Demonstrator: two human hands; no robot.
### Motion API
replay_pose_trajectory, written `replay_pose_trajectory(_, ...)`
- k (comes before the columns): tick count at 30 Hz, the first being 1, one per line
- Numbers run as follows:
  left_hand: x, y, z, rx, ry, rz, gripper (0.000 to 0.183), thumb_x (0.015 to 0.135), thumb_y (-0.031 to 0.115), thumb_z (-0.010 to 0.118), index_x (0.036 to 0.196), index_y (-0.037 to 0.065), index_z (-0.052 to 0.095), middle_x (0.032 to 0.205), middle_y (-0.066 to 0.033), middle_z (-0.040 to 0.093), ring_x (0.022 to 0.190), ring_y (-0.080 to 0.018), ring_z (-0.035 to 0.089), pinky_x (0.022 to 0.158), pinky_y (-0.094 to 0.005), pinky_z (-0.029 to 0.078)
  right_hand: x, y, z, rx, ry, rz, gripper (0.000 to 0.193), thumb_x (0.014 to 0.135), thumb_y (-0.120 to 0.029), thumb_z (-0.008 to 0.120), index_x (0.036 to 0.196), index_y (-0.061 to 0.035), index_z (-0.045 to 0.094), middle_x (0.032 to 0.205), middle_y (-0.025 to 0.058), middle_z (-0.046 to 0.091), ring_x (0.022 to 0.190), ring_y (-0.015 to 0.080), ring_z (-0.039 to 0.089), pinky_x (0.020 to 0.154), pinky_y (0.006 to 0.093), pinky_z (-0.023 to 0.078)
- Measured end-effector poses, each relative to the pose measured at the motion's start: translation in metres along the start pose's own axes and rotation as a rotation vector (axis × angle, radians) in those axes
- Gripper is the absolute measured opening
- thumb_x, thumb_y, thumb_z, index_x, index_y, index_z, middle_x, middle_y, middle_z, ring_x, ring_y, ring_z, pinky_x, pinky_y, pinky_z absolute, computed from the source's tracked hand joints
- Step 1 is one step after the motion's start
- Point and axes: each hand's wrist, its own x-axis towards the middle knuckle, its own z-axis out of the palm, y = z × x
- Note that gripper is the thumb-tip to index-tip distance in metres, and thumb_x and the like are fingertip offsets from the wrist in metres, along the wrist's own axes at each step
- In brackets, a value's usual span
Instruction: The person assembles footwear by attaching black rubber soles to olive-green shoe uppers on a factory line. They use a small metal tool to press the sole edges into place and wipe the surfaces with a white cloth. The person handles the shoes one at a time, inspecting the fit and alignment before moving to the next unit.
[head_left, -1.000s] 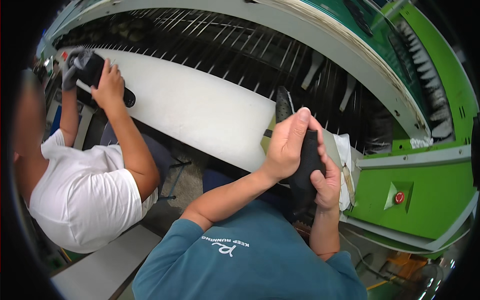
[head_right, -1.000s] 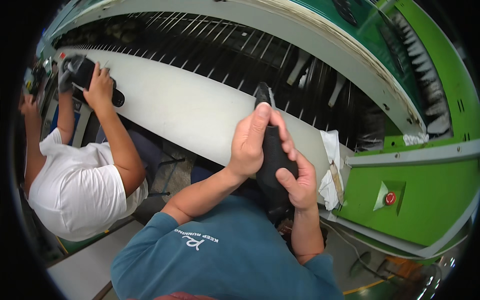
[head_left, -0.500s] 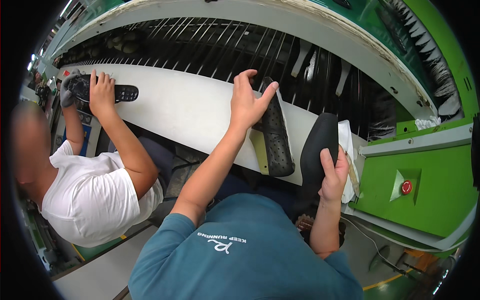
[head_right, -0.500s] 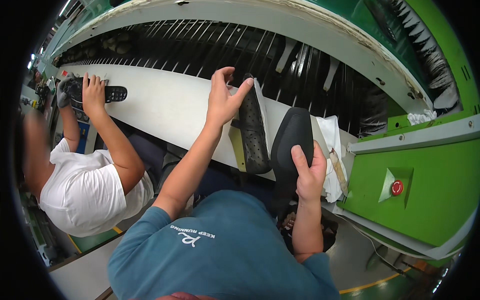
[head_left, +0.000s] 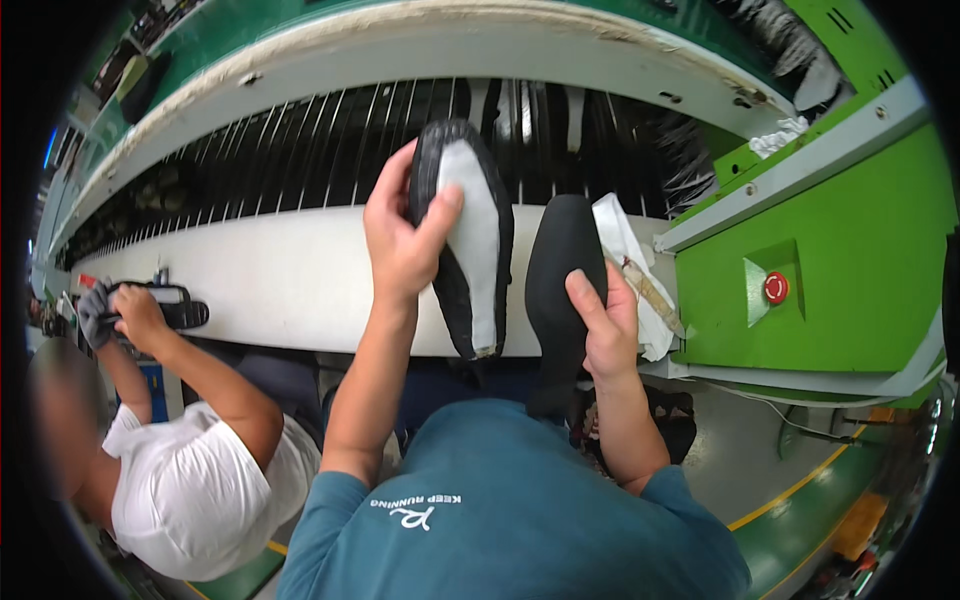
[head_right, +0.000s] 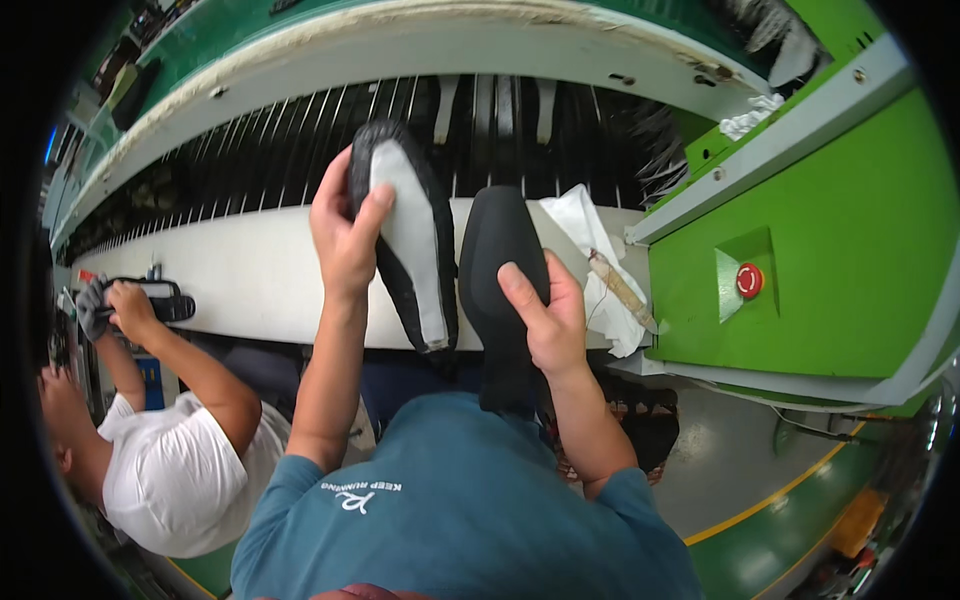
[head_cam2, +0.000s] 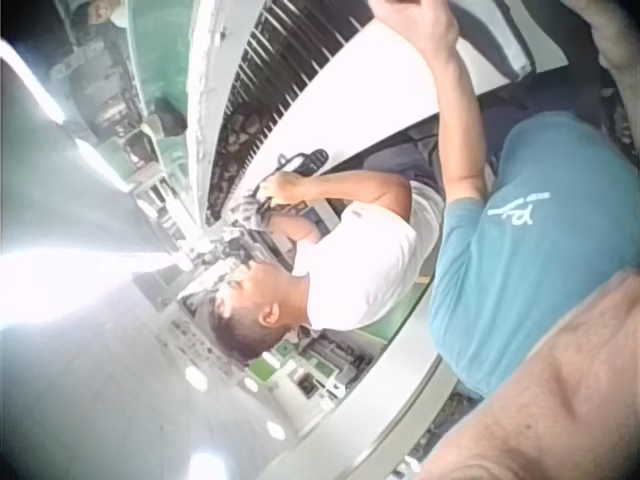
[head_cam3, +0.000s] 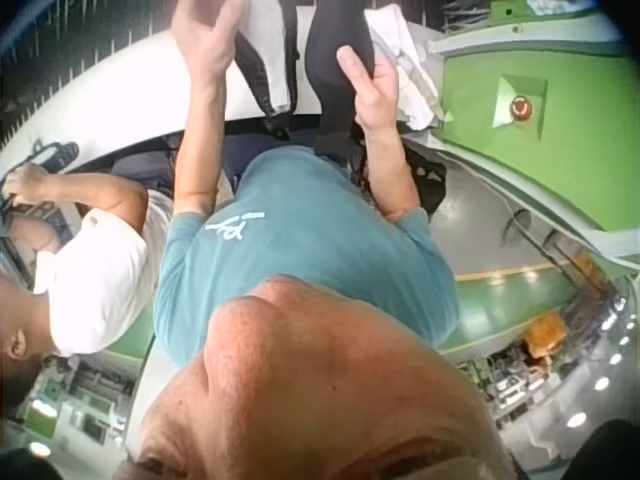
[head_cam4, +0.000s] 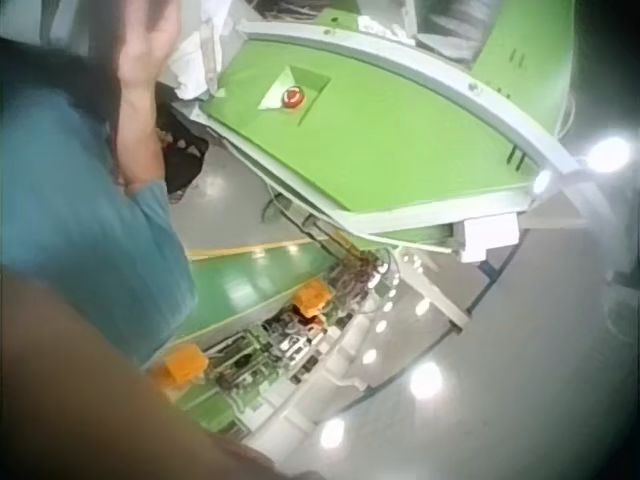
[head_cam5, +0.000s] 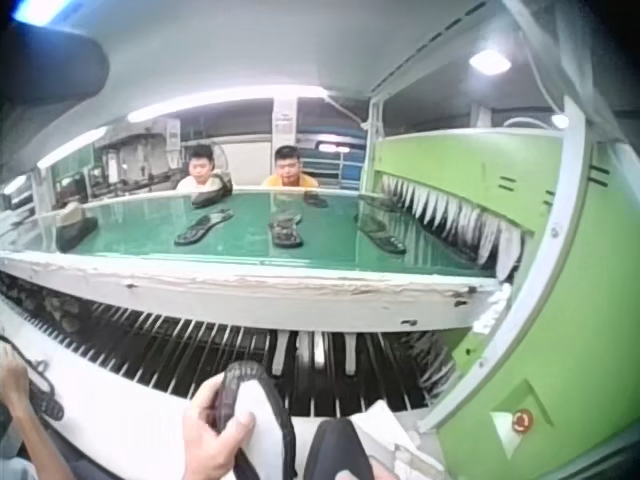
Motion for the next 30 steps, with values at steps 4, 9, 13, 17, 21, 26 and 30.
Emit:
replay_pose_trajectory(4,-0.013,0.024,0.011,-0.039,-0.09,0.117,0.058,0.094,0.02,0.076,0.142,-0.007,0.057,0.121,-0.0216,0.076,0.109,-0.0232,0.074,0.099,-0.037,0.058,-0.001,-0.006,0.007,0.028,-0.027,-0.03,0.026,0.107,-0.017,0.071,0.126,0.0002,0.068,0.111,0.0016,0.073,0.096,0.0067,0.066,0.087,0.0241,0.054)
replay_pose_trajectory(9,-0.014,0.043,0.009,-0.082,-0.166,0.117,0.045,0.095,0.009,0.072,0.136,-0.005,0.059,0.12,-0.0204,0.076,0.109,-0.0225,0.073,0.101,-0.0368,0.057,-0.004,-0.012,0.017,0.055,-0.063,-0.07,0.025,0.107,-0.018,0.071,0.124,0.0003,0.068,0.109,0.0015,0.073,0.094,0.0058,0.064,0.086,0.0237,0.054)
replay_pose_trajectory(13,-0.013,0.052,0.007,-0.176,-0.204,0.098,0.04,0.1,0.013,0.068,0.134,-0.005,0.057,0.122,-0.0223,0.075,0.11,-0.0233,0.074,0.101,-0.0376,0.058,-0.009,-0.016,0.03,0.053,-0.102,-0.078,0.022,0.108,-0.018,0.071,0.12,0.0002,0.068,0.105,0.0005,0.072,0.09,0.0047,0.063,0.082,0.0227,0.052)
replay_pose_trajectory(17,-0.017,0.058,0.001,-0.241,-0.234,0.021,0.038,0.106,0.019,0.061,0.134,-0.006,0.06,0.12,-0.0226,0.076,0.11,-0.024,0.074,0.101,-0.0379,0.058,-0.014,-0.015,0.04,-0.005,-0.148,-0.102,0.021,0.108,-0.02,0.071,0.114,-0.0003,0.068,0.1,-0.0009,0.071,0.086,0.0035,0.06,0.078,0.0213,0.05)
replay_pose_trajectory(21,-0.019,0.062,0.004,-0.172,-0.243,0.056,0.035,0.11,0.018,0.054,0.134,-0.006,0.063,0.118,-0.021,0.076,0.11,-0.0232,0.073,0.1,-0.0369,0.058,-0.015,-0.017,0.045,-0.091,-0.201,-0.111,0.023,0.108,-0.023,0.072,0.111,-0.0005,0.067,0.093,-0.0029,0.069,0.083,0.0023,0.058,0.075,0.0201,0.047)
replay_pose_trajectory(26,-0.029,0.062,0.006,-0.135,-0.215,0.1,0.031,0.11,0.014,0.054,0.133,-0.005,0.063,0.117,-0.019,0.077,0.109,-0.0229,0.074,0.099,-0.0365,0.058,-0.016,-0.018,0.059,-0.105,-0.198,-0.152,0.023,0.105,-0.023,0.076,0.106,-0.0014,0.067,0.09,-0.0014,0.069,0.078,0.001,0.058,0.068,0.0195,0.047)
replay_pose_trajectory(30,-0.035,0.062,0.009,-0.107,-0.216,0.109,0.046,0.112,0.033,0.05,0.133,-0.007,0.061,0.115,-0.0243,0.075,0.105,-0.0312,0.075,0.094,-0.0419,0.061,-0.019,-0.019,0.058,-0.193,-0.226,-0.207,0.025,0.104,-0.023,0.077,0.099,-0.0019,0.066,0.081,-0.0022,0.068,0.071,0.0007,0.057,0.06,0.0192,0.044)
